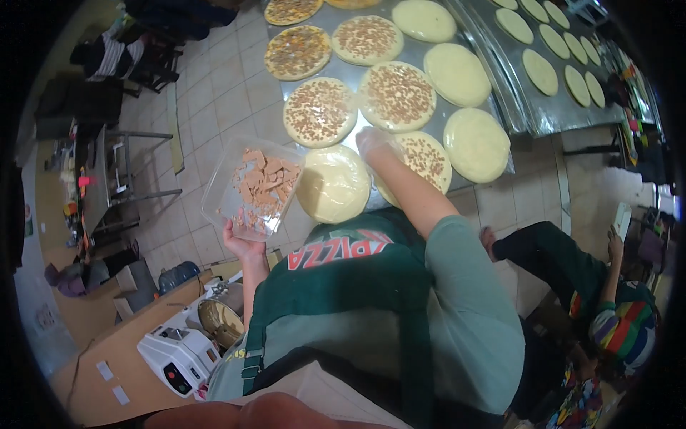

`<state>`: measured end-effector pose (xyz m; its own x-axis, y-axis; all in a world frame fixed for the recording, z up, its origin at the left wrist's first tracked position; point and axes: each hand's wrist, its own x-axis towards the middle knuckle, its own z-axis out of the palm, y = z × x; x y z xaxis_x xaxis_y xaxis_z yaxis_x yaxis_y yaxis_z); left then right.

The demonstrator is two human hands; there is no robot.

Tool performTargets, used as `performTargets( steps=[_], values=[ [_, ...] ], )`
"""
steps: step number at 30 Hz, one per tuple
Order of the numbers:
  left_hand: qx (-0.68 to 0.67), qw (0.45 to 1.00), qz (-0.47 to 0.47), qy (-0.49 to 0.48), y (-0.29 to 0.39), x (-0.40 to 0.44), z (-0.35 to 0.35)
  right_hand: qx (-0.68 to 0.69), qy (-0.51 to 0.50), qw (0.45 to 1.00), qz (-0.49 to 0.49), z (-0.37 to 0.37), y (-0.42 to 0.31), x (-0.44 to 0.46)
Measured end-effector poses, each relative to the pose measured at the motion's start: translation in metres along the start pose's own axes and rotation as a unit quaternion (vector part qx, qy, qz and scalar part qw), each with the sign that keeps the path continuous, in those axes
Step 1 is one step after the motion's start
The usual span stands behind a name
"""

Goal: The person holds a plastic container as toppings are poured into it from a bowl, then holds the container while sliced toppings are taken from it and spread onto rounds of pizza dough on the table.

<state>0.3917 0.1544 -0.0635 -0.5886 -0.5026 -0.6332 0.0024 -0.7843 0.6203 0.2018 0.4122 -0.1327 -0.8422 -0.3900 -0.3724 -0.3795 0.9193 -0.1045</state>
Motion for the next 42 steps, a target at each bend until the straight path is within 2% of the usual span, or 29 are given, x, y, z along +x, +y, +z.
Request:
performTargets(
  steps=[4, 7, 9, 12, 13, 16, 18, 19, 21, 24, 26, 27, 29, 31, 33, 34, 36, 37, 39, 40, 42],
  values=[
    [-0.039, 0.998, 0.032, 0.038, -0.008, -0.008, -0.024, -0.028, -0.001, 0.999, -0.024, 0.003, -0.003, 0.011],
    [-0.057, 0.996, 0.037, 0.062, -0.003, -0.032, -0.038, -0.062, 0.024, 0.998, 0.006, 0.002, -0.015, 0.002],
    [-0.057, 0.995, 0.034, 0.070, -0.006, -0.040, -0.041, -0.046, -0.011, 0.999, 0.028, 0.000, -0.018, 0.000],
    [-0.033, 0.993, 0.049, 0.104, -0.012, -0.042, -0.026, -0.071, -0.009, 0.997, -0.016, 0.010, -0.005, 0.016],
    [-0.046, 0.995, 0.038, 0.084, -0.015, -0.039, -0.027, -0.073, -0.009, 0.997, -0.020, 0.008, 0.000, 0.017],
    [-0.060, 0.996, 0.023, 0.060, -0.019, -0.037, -0.030, -0.012, -0.002, 0.999, -0.046, 0.006, 0.015, 0.026],
    [-0.061, 0.996, 0.020, 0.054, -0.020, -0.040, -0.029, 0.036, 0.014, 0.999, 0.012, 0.016, 0.022, 0.033],
    [-0.066, 0.996, 0.016, 0.055, -0.019, -0.042, -0.028, 0.052, 0.007, 0.999, 0.008, -0.003, 0.026, 0.017],
    [-0.074, 0.995, 0.015, 0.058, -0.022, -0.042, -0.028, -0.030, -0.109, 0.993, -0.043, -0.024, 0.044, -0.009],
    [-0.062, 0.997, 0.006, 0.044, -0.026, -0.037, -0.034, 0.024, -0.114, 0.992, -0.038, -0.044, 0.051, -0.046],
    [-0.075, 0.997, 0.009, 0.009, -0.031, -0.031, -0.036, 0.205, -0.013, 0.979, 0.014, -0.069, 0.028, -0.073],
    [-0.078, 0.997, 0.014, 0.019, -0.033, -0.032, -0.038, 0.204, -0.020, 0.979, 0.005, -0.070, 0.014, -0.081],
    [-0.067, 0.997, 0.034, -0.016, -0.036, -0.034, -0.036, 0.276, 0.120, 0.939, -0.167, -0.071, -0.019, -0.094],
    [-0.053, 0.998, 0.039, -0.016, -0.034, -0.049, -0.030, 0.311, 0.039, 0.916, -0.249, -0.069, -0.057, -0.107],
    [-0.039, 0.998, 0.034, -0.041, -0.036, -0.054, -0.034, 0.203, 0.021, 0.920, -0.334, -0.062, -0.090, -0.118],
    [-0.043, 0.998, 0.035, -0.039, -0.036, -0.059, -0.037, 0.200, 0.019, 0.920, -0.337, -0.062, -0.103, -0.122],
    [-0.060, 0.995, 0.037, -0.068, -0.035, -0.074, -0.038, 0.067, -0.140, 0.912, -0.379, -0.059, -0.128, -0.129],
    [-0.064, 0.995, 0.037, -0.065, -0.033, -0.084, -0.037, 0.064, -0.143, 0.911, -0.382, -0.056, -0.138, -0.133],
    [-0.035, 0.996, 0.080, -0.034, -0.030, -0.101, -0.037, -0.056, -0.206, 0.908, -0.361, -0.049, -0.152, -0.141],
    [-0.038, 0.996, 0.080, -0.033, -0.031, -0.104, -0.042, -0.059, -0.208, 0.907, -0.362, -0.043, -0.155, -0.144],
    [-0.031, 0.996, 0.086, -0.022, -0.032, -0.111, -0.052, 0.018, -0.092, 0.948, -0.305, -0.036, -0.159, -0.150]
  ],
)
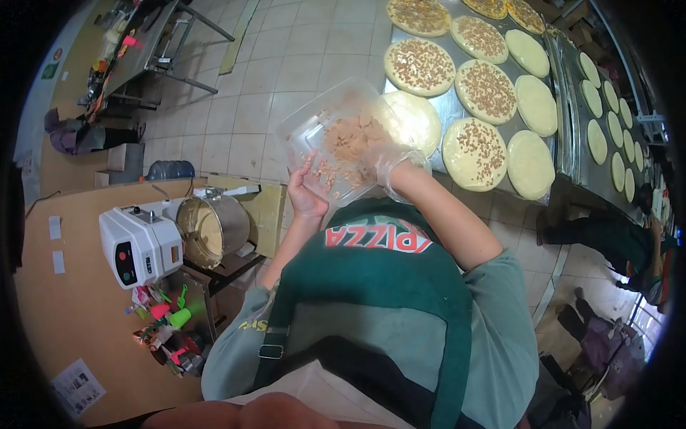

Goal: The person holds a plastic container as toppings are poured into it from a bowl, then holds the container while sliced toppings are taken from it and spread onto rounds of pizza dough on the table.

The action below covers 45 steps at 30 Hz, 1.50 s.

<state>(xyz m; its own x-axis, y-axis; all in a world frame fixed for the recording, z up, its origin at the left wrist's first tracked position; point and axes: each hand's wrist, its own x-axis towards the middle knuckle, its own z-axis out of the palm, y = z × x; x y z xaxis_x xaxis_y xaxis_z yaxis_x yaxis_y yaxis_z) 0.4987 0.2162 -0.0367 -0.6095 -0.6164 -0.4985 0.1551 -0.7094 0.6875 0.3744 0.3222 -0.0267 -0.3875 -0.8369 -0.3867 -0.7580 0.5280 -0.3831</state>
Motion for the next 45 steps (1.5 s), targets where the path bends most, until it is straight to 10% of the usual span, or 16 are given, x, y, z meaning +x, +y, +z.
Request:
performTargets(
  steps=[10, 12, 16, 21, 24, 28, 31, 40, 45],
  values=[
    [-0.063, 0.994, -0.069, -0.052, -0.017, -0.005, -0.049, 0.036, 0.085, 0.988, -0.126, 0.022, -0.024, -0.013],
    [-0.067, 0.995, -0.064, -0.040, -0.015, -0.008, -0.049, -0.015, -0.106, 0.994, 0.019, -0.001, -0.032, -0.021],
    [-0.078, 0.991, -0.091, -0.059, -0.016, -0.010, -0.053, 0.063, -0.133, 0.984, -0.104, 0.007, -0.030, -0.032],
    [-0.089, 0.980, -0.115, -0.138, -0.019, -0.013, -0.052, 0.100, 0.168, 0.980, -0.023, 0.007, -0.020, -0.030],
    [-0.090, 0.980, -0.111, -0.137, -0.016, -0.016, -0.047, -0.001, -0.033, 0.996, 0.082, -0.008, -0.025, -0.038],
    [-0.084, 0.990, -0.055, -0.100, -0.009, -0.026, -0.027, -0.042, 0.066, 0.993, 0.091, 0.016, -0.021, -0.038],
    [-0.080, 0.990, -0.057, -0.100, -0.015, -0.020, -0.027, 0.023, -0.056, 0.995, 0.085, 0.021, -0.025, -0.029],
    [-0.006, 0.978, -0.101, -0.184, -0.049, -0.002, -0.021, 0.080, 0.164, 0.975, -0.128, 0.032, -0.025, -0.024],
    [-0.005, 0.991, -0.060, -0.116, -0.039, -0.017, 0.007, 0.041, -0.040, 0.992, 0.112, 0.009, -0.008, -0.047]
  ],
)
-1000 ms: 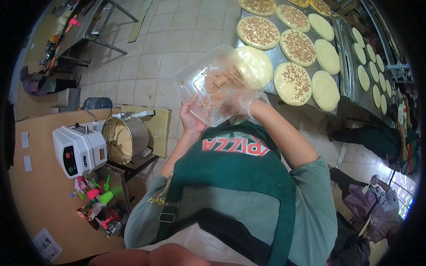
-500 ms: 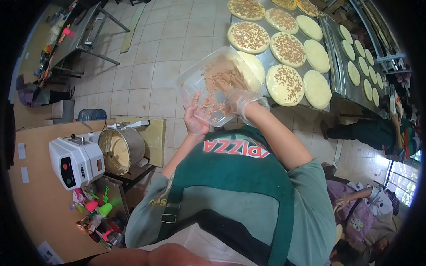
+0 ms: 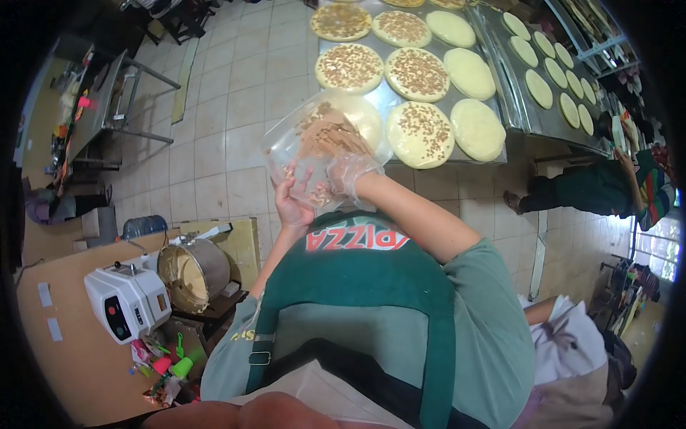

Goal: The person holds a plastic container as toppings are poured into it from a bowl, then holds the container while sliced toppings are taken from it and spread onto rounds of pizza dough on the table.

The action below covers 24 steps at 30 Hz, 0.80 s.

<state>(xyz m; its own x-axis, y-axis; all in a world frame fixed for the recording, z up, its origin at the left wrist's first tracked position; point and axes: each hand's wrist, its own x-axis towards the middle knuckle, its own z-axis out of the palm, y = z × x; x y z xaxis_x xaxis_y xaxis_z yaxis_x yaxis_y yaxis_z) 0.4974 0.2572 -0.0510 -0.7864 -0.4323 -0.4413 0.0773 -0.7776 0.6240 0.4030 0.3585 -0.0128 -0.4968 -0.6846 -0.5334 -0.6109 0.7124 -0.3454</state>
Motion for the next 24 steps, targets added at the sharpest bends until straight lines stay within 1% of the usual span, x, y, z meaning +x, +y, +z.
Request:
performTargets(
  steps=[3, 5, 6, 7, 9, 11, 13, 14, 15, 16, 17, 19, 20, 21, 23, 24],
  values=[
    [0.018, 1.000, -0.003, 0.013, -0.007, 0.002, 0.010, 0.005, -0.002, 1.000, -0.015, 0.008, 0.025, 0.007],
    [0.025, 1.000, -0.006, 0.016, -0.016, 0.006, 0.016, 0.032, -0.060, 0.997, -0.030, 0.001, 0.023, -0.002],
    [0.031, 0.999, 0.016, 0.000, -0.023, 0.011, 0.016, 0.098, -0.048, 0.991, -0.074, 0.002, 0.026, -0.006],
    [0.037, 0.998, 0.039, -0.015, -0.028, 0.013, 0.019, 0.099, -0.046, 0.991, -0.072, 0.006, 0.029, -0.008],
    [0.061, 0.997, 0.036, -0.011, -0.035, 0.013, 0.030, 0.230, 0.015, 0.962, -0.148, 0.018, 0.034, -0.009],
    [0.086, 0.996, 0.034, -0.004, -0.038, 0.011, 0.044, 0.245, 0.016, 0.960, -0.133, 0.025, 0.044, -0.011],
    [0.097, 0.995, 0.005, -0.023, -0.044, 0.009, 0.058, 0.413, 0.020, 0.897, -0.159, 0.032, 0.061, -0.011],
    [0.099, 0.995, 0.004, -0.021, -0.049, 0.009, 0.062, 0.415, 0.019, 0.895, -0.159, 0.031, 0.069, -0.015],
    [0.088, 0.995, -0.007, -0.041, -0.055, 0.010, 0.066, 0.603, -0.068, 0.787, -0.112, 0.029, 0.077, -0.020],
    [0.075, 0.995, -0.018, -0.060, -0.060, 0.011, 0.069, 0.756, -0.151, 0.634, -0.058, 0.023, 0.083, -0.024],
    [0.076, 0.995, -0.018, -0.059, -0.065, 0.013, 0.071, 0.756, -0.153, 0.633, -0.059, 0.018, 0.089, -0.027],
    [0.056, 0.993, -0.067, -0.074, -0.076, 0.017, 0.074, 0.836, -0.159, 0.523, -0.052, 0.010, 0.101, -0.030],
    [0.057, 0.994, -0.064, -0.068, -0.080, 0.017, 0.077, 0.823, -0.154, 0.544, -0.056, 0.008, 0.109, -0.028],
    [0.058, 0.994, -0.065, -0.065, -0.085, 0.020, 0.075, 0.824, -0.157, 0.542, -0.055, 0.004, 0.116, -0.029],
    [0.012, 0.993, -0.079, -0.086, -0.089, 0.028, 0.072, 0.808, -0.125, 0.573, -0.053, -0.006, 0.128, -0.034],
    [0.013, 0.994, -0.078, -0.080, -0.092, 0.028, 0.070, 0.808, -0.092, 0.577, -0.070, -0.008, 0.135, -0.034]
  ],
)
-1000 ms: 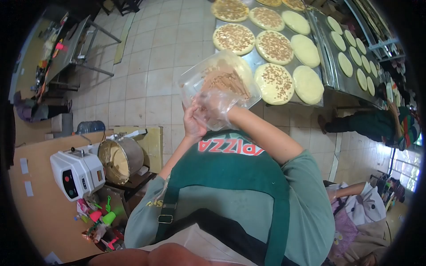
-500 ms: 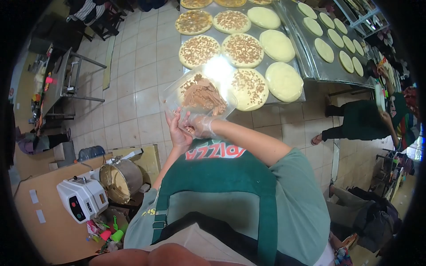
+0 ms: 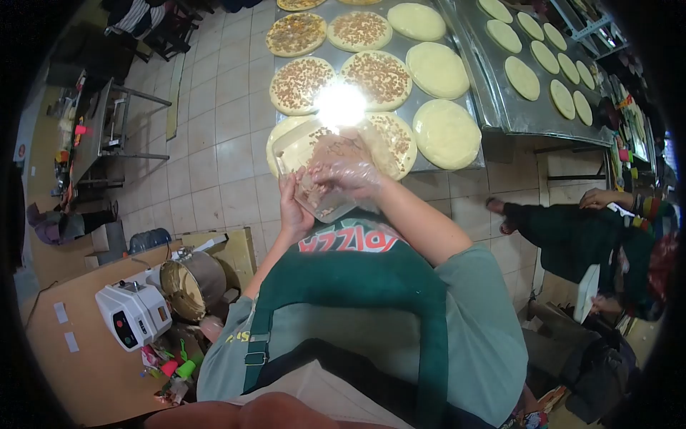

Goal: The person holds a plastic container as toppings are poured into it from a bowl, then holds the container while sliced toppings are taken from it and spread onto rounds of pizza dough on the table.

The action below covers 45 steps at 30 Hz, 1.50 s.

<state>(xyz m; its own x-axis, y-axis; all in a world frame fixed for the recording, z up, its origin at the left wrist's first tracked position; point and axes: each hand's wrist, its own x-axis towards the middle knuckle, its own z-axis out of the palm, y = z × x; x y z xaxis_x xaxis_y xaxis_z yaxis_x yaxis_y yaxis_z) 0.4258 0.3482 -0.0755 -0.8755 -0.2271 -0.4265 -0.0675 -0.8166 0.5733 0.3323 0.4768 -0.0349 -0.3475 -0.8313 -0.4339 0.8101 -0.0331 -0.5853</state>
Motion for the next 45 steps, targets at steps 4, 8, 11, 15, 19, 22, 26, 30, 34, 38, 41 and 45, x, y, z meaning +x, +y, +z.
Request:
performTargets(
  steps=[4, 8, 11, 15, 19, 22, 26, 30, 34, 38, 41, 45],
  values=[
    [0.047, 0.988, 0.019, 0.147, 0.007, -0.004, 0.002, -0.024, 0.037, 0.998, -0.050, -0.038, -0.022, -0.006],
    [-0.011, 0.979, 0.056, 0.193, 0.022, -0.011, -0.036, -0.081, 0.100, 0.988, -0.081, -0.090, -0.040, -0.009],
    [-0.040, 0.974, 0.096, 0.201, 0.039, -0.028, -0.058, -0.102, 0.171, 0.978, -0.060, -0.119, -0.040, -0.004],
    [-0.049, 0.954, 0.172, 0.241, 0.055, -0.049, -0.076, -0.245, 0.244, 0.938, 0.029, -0.151, -0.029, 0.019],
    [-0.074, 0.937, 0.203, 0.276, 0.062, -0.068, -0.075, -0.341, 0.160, 0.926, 0.014, -0.183, -0.021, 0.059],
    [-0.067, 0.929, 0.211, 0.295, 0.062, -0.072, -0.081, -0.676, 0.101, 0.726, -0.075, -0.222, -0.002, 0.105],
    [-0.076, 0.932, 0.199, 0.295, 0.065, -0.076, -0.078, -0.837, 0.077, 0.541, -0.014, -0.177, -0.017, 0.105],
    [-0.084, 0.931, 0.193, 0.299, 0.070, -0.075, -0.083, -0.771, 0.162, 0.610, 0.083, -0.138, -0.022, 0.094],
    [-0.054, 0.941, 0.180, 0.282, 0.075, -0.069, -0.090, -0.719, 0.143, 0.677, 0.059, -0.129, -0.014, 0.076],
    [-0.052, 0.944, 0.171, 0.279, 0.083, -0.063, -0.099, -0.556, 0.179, 0.811, -0.025, -0.157, 0.006, 0.048],
    [-0.070, 0.952, 0.150, 0.256, 0.087, -0.057, -0.110, -0.288, 0.279, 0.916, 0.021, -0.154, 0.013, 0.018],
    [-0.057, 0.951, 0.150, 0.263, 0.095, -0.054, -0.106, -0.038, 0.362, 0.928, -0.079, -0.126, 0.024, -0.008]
  ],
)
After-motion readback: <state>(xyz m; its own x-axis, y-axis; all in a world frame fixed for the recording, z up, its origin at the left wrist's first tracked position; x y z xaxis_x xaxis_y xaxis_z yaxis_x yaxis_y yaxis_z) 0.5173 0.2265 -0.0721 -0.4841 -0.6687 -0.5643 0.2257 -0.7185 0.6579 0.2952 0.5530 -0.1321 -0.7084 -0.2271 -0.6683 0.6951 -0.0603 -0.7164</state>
